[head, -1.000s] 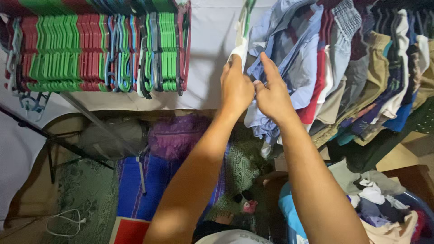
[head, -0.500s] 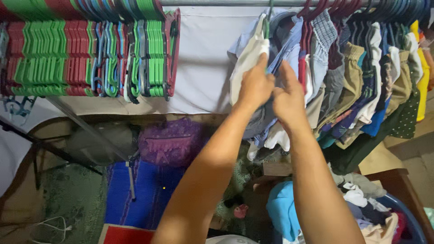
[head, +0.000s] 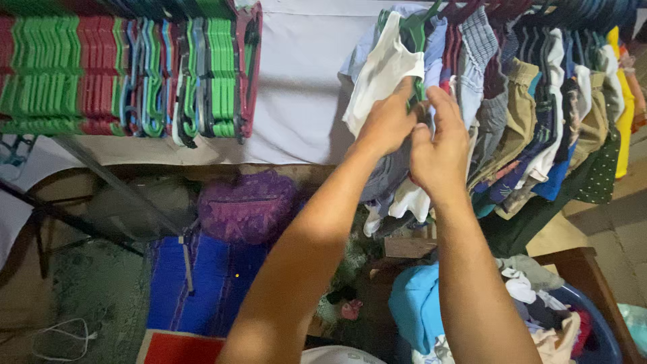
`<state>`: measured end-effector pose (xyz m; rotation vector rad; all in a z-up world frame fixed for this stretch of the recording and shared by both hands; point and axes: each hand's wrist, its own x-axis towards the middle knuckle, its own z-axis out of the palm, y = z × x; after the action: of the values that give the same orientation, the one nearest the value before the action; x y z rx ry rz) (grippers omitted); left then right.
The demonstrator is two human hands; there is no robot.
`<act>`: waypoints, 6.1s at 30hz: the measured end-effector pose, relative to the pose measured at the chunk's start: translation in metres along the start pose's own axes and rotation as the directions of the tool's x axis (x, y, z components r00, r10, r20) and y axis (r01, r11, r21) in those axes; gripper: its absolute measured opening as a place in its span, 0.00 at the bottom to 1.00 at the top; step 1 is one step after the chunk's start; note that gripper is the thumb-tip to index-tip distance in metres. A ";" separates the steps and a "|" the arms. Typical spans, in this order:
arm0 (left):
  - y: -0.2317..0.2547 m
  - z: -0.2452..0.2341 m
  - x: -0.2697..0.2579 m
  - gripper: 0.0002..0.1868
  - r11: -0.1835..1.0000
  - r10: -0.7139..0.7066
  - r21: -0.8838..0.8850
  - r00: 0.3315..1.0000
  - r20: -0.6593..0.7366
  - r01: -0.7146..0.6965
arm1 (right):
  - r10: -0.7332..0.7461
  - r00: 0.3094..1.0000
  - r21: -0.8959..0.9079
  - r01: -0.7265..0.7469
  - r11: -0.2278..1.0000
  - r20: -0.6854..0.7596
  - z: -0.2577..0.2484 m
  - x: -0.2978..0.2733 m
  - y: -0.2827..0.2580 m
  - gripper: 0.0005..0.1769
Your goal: The person hangs clothing from a blue plastic tub onto hangers, then places the hangers on a clothing rack.
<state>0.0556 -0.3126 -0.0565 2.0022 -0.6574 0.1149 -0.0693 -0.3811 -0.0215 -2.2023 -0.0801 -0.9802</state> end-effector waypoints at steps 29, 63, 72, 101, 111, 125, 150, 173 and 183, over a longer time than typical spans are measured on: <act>-0.078 -0.202 -0.148 0.25 0.917 -0.126 -0.391 0.869 -0.478 -0.083 | 0.343 0.816 0.528 -0.566 0.632 0.465 0.291 0.023 -0.052 0.11; -0.014 0.099 -0.211 0.06 0.369 -0.127 -0.909 0.979 0.159 0.195 | 0.463 0.873 0.609 -0.451 0.652 0.152 -0.059 -0.215 0.062 0.21; 0.067 0.251 -0.294 0.12 0.765 0.090 -0.606 0.896 0.435 0.217 | 0.454 0.891 0.323 -0.435 0.841 0.018 -0.213 -0.317 0.113 0.12; 0.079 0.357 -0.317 0.16 0.844 -0.008 -0.323 0.610 0.792 0.429 | 0.924 0.235 0.714 -0.586 0.383 -0.302 -0.325 -0.487 0.149 0.14; 0.147 0.303 -0.268 0.14 0.863 0.395 -0.504 0.584 0.709 0.027 | 0.935 0.225 0.760 -0.546 0.353 -0.272 -0.322 -0.467 0.140 0.13; 0.170 0.282 -0.273 0.19 0.895 0.401 -0.421 0.678 0.616 -0.147 | 0.915 0.236 0.766 -0.501 0.403 -0.327 -0.326 -0.467 0.149 0.11; -0.004 0.369 -0.345 0.21 0.811 -0.571 0.448 0.675 0.467 0.376 | 0.869 0.403 -0.496 -0.838 0.226 -0.286 -0.368 -0.454 0.127 0.10; 0.191 0.187 -0.188 0.10 0.766 0.515 0.036 0.646 0.563 -0.642 | 0.607 0.789 -0.375 -0.592 0.713 -0.093 -0.392 -0.349 0.122 0.17; 0.181 0.161 -0.175 0.09 0.732 0.570 0.184 0.738 0.360 -0.655 | 0.676 0.730 -0.111 -0.684 0.721 -0.101 -0.381 -0.317 0.125 0.19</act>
<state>-0.2124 -0.4440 -0.0557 2.0173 -1.5768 0.3558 -0.4925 -0.6459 -0.1327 -2.0575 0.8067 -0.6198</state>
